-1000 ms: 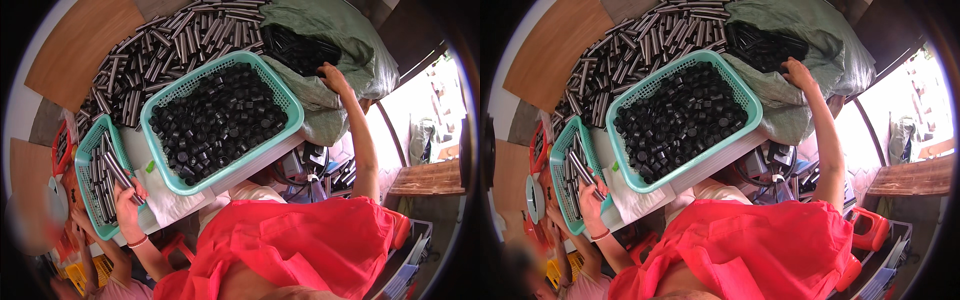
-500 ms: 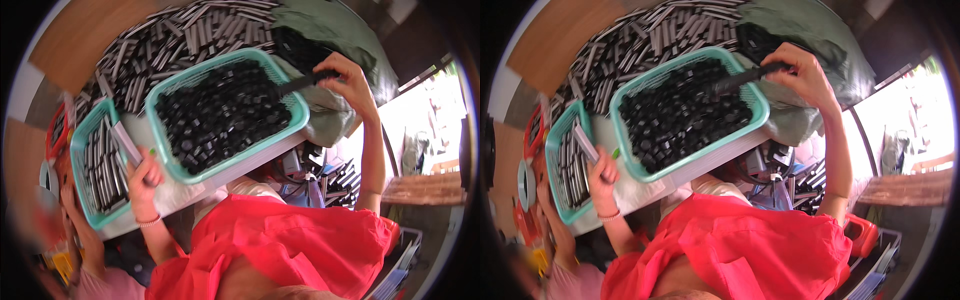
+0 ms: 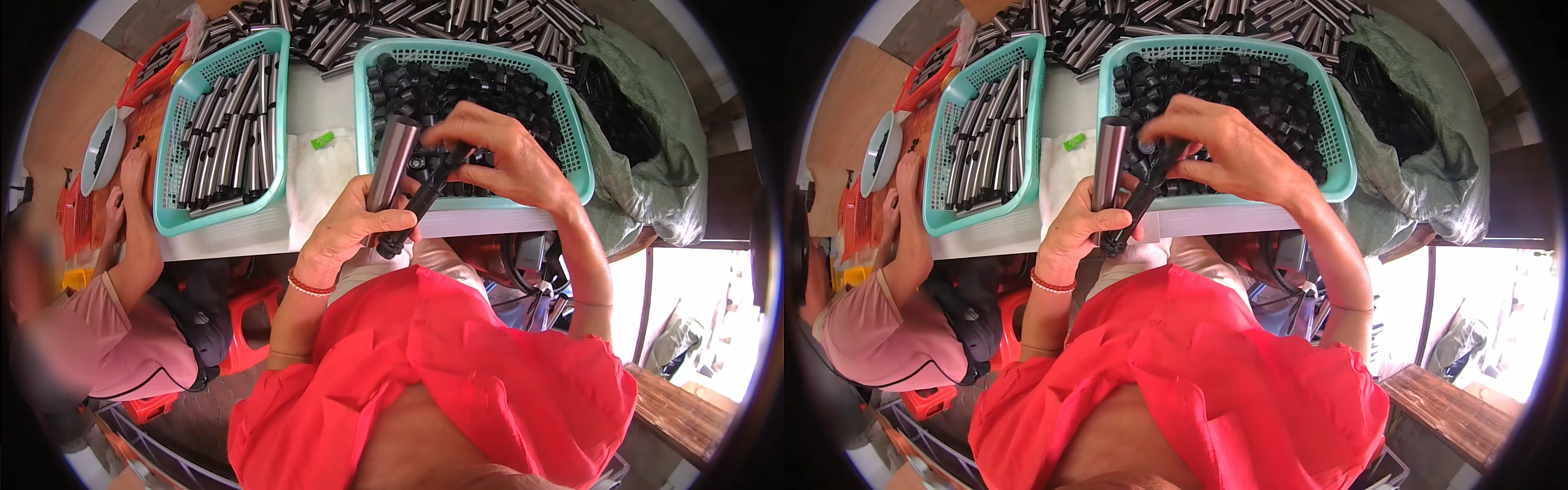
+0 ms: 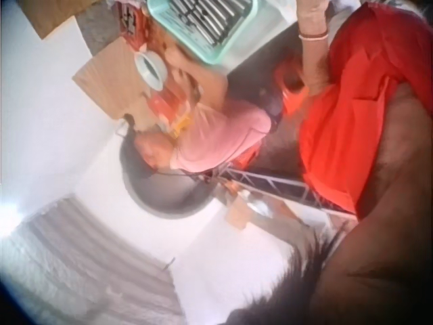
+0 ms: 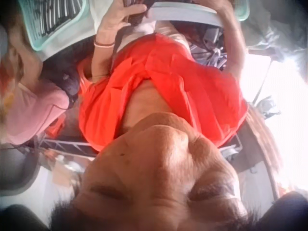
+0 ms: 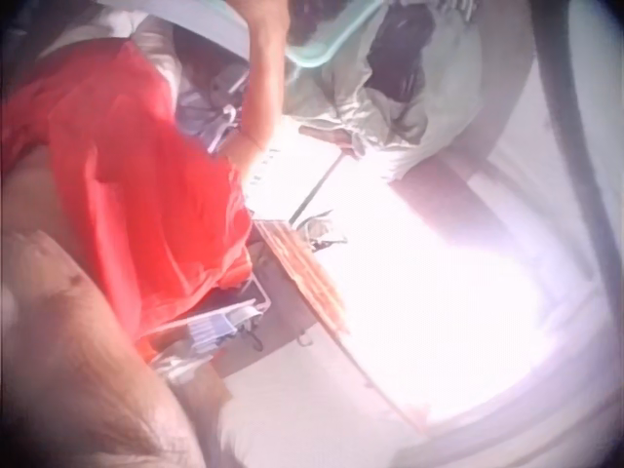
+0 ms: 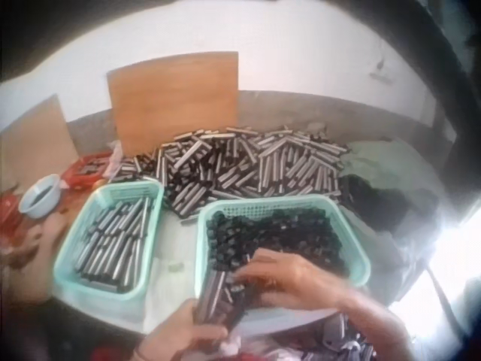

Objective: The person repeatedly picks a metal rod from a basket and attaches a black plastic cap to one end. The person handles the rods and caps by hand and places the assembled units back into the basket. Another person works nearby at the same table.

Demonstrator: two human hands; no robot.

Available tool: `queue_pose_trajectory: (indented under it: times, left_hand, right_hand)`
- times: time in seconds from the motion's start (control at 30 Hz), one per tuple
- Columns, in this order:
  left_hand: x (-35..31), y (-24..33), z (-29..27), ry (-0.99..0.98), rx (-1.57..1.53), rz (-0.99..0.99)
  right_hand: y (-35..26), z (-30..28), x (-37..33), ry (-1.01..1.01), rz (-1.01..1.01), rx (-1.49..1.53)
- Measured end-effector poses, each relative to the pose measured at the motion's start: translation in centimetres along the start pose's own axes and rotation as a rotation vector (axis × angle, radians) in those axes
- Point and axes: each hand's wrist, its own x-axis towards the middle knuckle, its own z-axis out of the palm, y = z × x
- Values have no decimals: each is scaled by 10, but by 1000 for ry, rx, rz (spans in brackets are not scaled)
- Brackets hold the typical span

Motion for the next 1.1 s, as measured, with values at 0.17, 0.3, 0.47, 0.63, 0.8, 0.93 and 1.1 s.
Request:
queue_pose_trajectory:
  times: [0.17, 0.3, 0.47, 0.63, 0.8, 0.93, 1.1]
  left_hand:
    - [-1, -11, -5, 82, -79, 44]
    - [7, -14, 1, 112, -67, 56]
    - [11, -10, 23, 180, 53, 87]
    - [7, -17, 16, 176, 432, 220]
    - [0, -14, 12, 218, 714, 348]
    - [-4, -4, 11, 169, 748, 323]
    - [-5, -15, 5, 227, 153, 292]
  right_hand:
    - [13, 40, -17, 310, 289, 795]
    - [18, 69, -30, 373, 375, 1155]
    - [10, 83, -26, 486, 412, 1328]
    - [14, 86, -28, 705, 314, 1430]
    - [25, 75, -47, 716, 251, 1494]
    - [15, 69, -54, 684, 396, 1316]
    - [6, 73, -61, 566, 459, 1324]
